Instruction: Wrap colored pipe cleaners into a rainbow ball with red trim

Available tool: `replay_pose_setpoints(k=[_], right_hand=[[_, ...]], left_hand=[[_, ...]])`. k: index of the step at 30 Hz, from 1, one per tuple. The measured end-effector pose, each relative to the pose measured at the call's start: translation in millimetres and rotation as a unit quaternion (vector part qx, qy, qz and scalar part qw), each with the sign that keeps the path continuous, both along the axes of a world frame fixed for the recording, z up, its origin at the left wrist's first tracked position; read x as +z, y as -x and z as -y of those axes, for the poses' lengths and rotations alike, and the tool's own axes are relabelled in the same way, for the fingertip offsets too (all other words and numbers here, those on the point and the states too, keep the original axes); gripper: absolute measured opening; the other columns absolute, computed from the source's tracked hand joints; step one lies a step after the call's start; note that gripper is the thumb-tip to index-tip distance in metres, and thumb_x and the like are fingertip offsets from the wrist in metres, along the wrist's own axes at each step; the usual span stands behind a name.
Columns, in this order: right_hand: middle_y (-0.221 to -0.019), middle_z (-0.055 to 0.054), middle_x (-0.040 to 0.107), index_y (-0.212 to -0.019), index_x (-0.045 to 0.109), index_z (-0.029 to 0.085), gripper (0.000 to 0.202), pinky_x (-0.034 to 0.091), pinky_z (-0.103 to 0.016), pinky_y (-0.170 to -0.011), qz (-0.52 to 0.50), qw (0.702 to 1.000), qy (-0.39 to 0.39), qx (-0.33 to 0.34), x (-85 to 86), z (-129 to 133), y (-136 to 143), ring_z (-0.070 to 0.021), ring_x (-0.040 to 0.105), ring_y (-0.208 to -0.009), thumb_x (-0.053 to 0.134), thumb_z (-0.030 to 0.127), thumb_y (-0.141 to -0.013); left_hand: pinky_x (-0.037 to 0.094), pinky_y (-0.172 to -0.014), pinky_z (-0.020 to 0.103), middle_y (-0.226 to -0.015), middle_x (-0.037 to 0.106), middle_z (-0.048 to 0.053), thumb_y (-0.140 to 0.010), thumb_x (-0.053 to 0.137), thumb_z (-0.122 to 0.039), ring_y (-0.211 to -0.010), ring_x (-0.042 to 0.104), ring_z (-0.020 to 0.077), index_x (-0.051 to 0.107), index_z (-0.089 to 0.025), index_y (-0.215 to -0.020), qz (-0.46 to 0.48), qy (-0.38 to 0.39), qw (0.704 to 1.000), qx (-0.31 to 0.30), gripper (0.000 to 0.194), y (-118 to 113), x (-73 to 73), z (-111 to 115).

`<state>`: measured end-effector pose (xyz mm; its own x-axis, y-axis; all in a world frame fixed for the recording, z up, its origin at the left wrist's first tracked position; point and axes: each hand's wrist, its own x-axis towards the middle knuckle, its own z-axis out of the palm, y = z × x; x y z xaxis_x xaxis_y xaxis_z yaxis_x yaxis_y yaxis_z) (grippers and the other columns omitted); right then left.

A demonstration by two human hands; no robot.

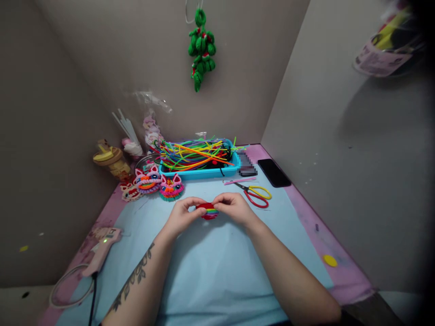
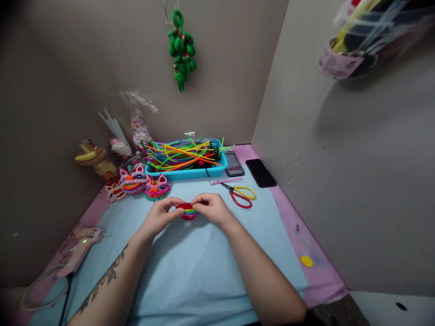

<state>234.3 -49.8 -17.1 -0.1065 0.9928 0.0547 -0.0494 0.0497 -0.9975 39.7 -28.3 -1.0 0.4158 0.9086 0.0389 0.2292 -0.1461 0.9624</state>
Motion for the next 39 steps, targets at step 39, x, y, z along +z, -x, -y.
replay_pose_setpoints(k=[39], right_hand=[[-0.072,0.000,0.066,-0.077,0.067,0.017,0.010,0.044,-0.026,-0.067,0.017,0.998,-0.042,0.032,-2.2,1.1,0.5,-0.0135,0.059,-0.069,0.068,0.019,-0.067]], left_hand=[[0.050,-0.062,0.027,-0.071,0.074,0.007,-0.063,0.076,-0.037,-0.062,0.065,0.0173,0.073,-0.013,-0.076,0.064,0.096,0.993,0.036,0.027,-7.4,0.3,6.8]])
